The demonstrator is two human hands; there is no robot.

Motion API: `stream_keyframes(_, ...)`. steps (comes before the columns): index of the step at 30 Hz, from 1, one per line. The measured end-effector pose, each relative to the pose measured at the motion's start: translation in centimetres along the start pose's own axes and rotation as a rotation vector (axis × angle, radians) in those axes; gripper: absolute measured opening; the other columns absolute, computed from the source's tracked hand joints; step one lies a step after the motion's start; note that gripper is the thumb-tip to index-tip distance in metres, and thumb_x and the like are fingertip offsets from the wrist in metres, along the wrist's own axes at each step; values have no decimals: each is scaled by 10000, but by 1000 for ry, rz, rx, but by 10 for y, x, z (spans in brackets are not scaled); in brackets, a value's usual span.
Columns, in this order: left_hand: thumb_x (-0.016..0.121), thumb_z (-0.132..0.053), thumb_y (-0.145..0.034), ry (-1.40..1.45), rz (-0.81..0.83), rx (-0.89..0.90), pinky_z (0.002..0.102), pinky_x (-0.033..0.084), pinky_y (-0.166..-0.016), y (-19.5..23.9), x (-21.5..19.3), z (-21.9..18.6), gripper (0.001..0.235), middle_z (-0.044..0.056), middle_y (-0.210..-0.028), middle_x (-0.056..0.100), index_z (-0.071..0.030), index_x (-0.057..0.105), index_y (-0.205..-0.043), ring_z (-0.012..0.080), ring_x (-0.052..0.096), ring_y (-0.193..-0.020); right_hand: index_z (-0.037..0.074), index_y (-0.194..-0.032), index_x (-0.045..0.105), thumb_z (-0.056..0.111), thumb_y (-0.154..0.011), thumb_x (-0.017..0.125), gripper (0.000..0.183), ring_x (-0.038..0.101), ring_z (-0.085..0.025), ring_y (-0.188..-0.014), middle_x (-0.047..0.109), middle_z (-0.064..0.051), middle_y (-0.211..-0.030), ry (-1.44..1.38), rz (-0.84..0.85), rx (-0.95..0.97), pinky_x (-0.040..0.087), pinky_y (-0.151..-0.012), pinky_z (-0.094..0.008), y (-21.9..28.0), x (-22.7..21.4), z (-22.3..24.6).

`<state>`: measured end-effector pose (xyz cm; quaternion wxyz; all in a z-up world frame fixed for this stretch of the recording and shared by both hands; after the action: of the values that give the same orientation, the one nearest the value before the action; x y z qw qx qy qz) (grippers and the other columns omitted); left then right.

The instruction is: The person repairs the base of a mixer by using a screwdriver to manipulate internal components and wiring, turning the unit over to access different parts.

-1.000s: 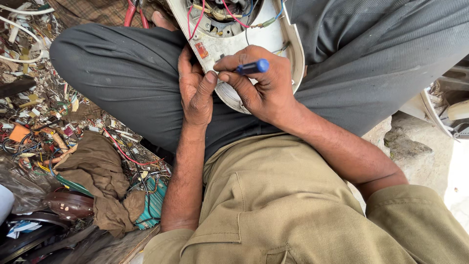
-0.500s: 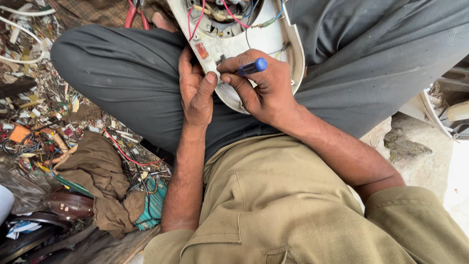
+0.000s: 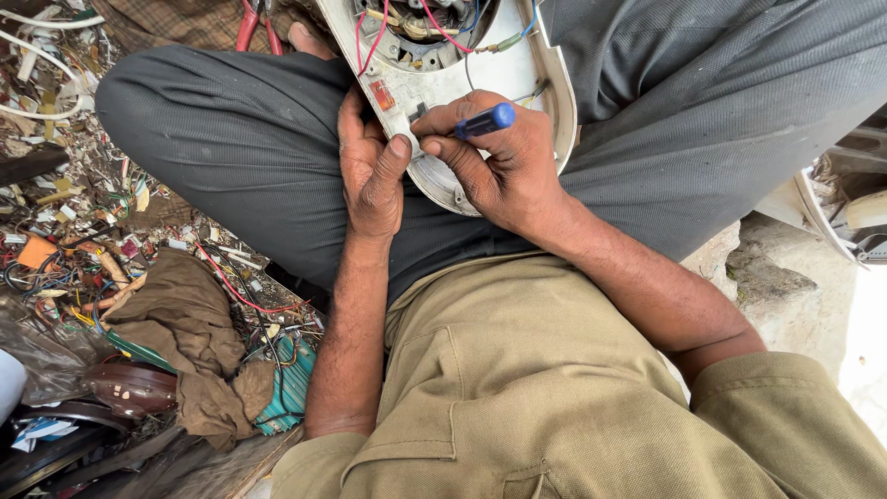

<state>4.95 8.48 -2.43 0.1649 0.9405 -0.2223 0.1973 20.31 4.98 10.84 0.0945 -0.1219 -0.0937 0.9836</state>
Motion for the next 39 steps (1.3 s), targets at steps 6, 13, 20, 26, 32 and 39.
stream_keyframes(6, 767, -362, -1001, 7, -2, 17, 428, 351, -1265, 0, 2, -3, 939, 196, -1535, 456, -26, 191, -1662, 246, 469, -1424, 36, -1187, 692, 127, -1059, 666, 160, 761, -149, -876, 782, -67, -989, -621, -15, 448, 622, -810, -287, 8, -3, -47)
stream_keyframes(13, 755, -374, -1001, -28, 1, 22, 434, 370, -1269, -1, 2, -3, 934, 194, -1554, 465, -35, 191, -1663, 246, 470, -1425, 18, -1195, 697, 44, -1077, 721, 123, 726, -178, -895, 731, -100, -1028, 7, -21, -9, 574, -730, -275, -2, -6, -2)
stream_keyframes(20, 764, -344, -998, 27, 5, -2, 453, 383, -1275, 0, 0, 2, 930, 192, -1553, 461, -53, 181, -1662, 256, 477, -1438, 4, -1237, 659, 30, -1064, 718, 184, 722, -213, -927, 707, -123, -1077, 98, 28, -117, 584, -782, -299, 1, 3, 16)
stream_keyframes(26, 770, -355, -998, -1, -6, 5, 461, 391, -1271, 0, 0, -2, 933, 210, -1498, 487, -50, 196, -1669, 262, 492, -1405, -41, -1226, 652, 69, -1132, 635, 146, 741, -138, -892, 743, -104, -988, -240, -19, 149, 627, -783, -265, -1, 1, -25)
stream_keyframes(32, 780, -363, -972, 50, -5, -11, 485, 394, -1297, -1, 5, -4, 959, 188, -1550, 444, -43, 174, -1644, 265, 467, -1467, -41, -1197, 649, 108, -1081, 616, 191, 740, -118, -856, 735, -83, -958, -591, 10, 512, 643, -779, -270, 7, 17, -59)
stream_keyframes(39, 766, -366, -1005, 16, 4, 9, 415, 354, -1253, 1, 2, -5, 926, 204, -1512, 475, -31, 205, -1660, 250, 473, -1405, -14, -1147, 709, 71, -1106, 667, 103, 691, -132, -808, 720, -84, -956, -25, -45, 55, 546, -672, -242, -1, -8, -8)
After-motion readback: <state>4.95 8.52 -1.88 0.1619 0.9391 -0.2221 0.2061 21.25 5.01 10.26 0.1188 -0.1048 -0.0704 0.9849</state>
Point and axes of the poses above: each hand's wrist, its own y-axis away from the middle knuckle, its own x-axis out of the palm, z = x × y, the point moved 10 cm from there along -y, towards the middle knuckle
